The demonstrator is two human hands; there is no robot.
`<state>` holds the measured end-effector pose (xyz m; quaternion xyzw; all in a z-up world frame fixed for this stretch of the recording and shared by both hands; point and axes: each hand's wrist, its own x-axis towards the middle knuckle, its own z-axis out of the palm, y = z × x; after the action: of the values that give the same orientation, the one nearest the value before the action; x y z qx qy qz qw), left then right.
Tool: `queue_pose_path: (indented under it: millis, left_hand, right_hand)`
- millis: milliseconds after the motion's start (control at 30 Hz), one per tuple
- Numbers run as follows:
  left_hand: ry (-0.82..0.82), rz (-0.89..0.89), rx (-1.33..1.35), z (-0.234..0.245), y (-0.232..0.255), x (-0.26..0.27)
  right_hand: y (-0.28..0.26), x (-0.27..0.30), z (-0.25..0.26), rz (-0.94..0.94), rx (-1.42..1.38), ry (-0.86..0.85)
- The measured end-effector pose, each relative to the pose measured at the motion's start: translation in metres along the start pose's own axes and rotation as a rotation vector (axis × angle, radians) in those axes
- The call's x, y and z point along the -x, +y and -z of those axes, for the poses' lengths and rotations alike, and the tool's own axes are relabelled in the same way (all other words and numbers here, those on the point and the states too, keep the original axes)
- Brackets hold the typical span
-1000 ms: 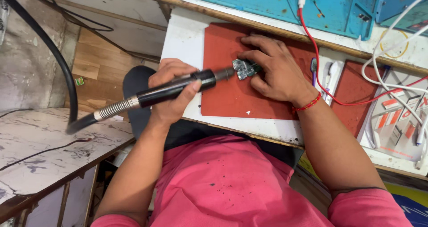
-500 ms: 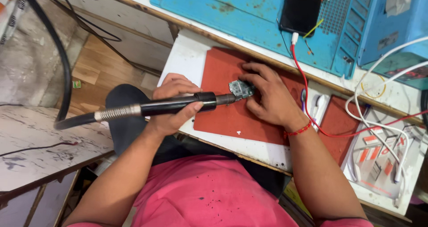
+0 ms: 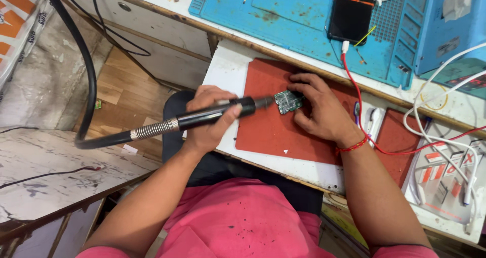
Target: The person uses a hot air gun to apply heat to a small circuit board placed on a red mat. They hold the board steady with their right hand while directing the hot air with their left hand, focusing on specific components.
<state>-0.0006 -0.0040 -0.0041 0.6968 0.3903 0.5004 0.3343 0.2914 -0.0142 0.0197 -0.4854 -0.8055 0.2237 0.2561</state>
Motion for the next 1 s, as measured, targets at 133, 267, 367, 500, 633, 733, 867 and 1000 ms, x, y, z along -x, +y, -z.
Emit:
queue_pose_path:
  millis: [133,267,367,500,633,733,867,1000]
  left_hand:
    - [-0.031,-0.059,0.059,0.0038,0.0009,-0.0008]
    - [-0.007,-0.041,0.046,0.0013,-0.0017,0.0004]
    - [-0.059,-0.089,0.058,-0.0001,-0.0013,0.0013]
    - [0.048,0.022,0.077,-0.0016,-0.0011,0.0027]
    - [-0.071,-0.107,0.03,-0.0005,-0.0037,-0.0018]
    - [-0.04,-0.052,0.041,-0.0017,-0.0042,0.0031]
    - [-0.007,-0.032,0.071,-0.0014,-0.0026,0.0058]
    - [-0.023,-0.071,-0.001,-0.0028,0.0012,0.0024]
  right_hand:
    - [-0.0015,-0.0006,0.0,-0.023,-0.02,-0.015]
    - [-0.0001,0.0017,-0.0011,-0.011,-0.016,-0.008]
    - [0.0017,0.0037,0.0001,0.019,-0.005,0.01]
    - [0.0013,0.0035,-0.002,0.022,-0.021,0.016]
    - [0.0005,0.0026,-0.0005,0.016,-0.034,0.007]
    - [0.0031,0.004,-0.0015,0.042,0.012,0.032]
    - [0.0026,0.005,-0.0031,0.035,-0.002,0.032]
    - [0.0026,0.0041,-0.0023,0.012,0.012,0.032]
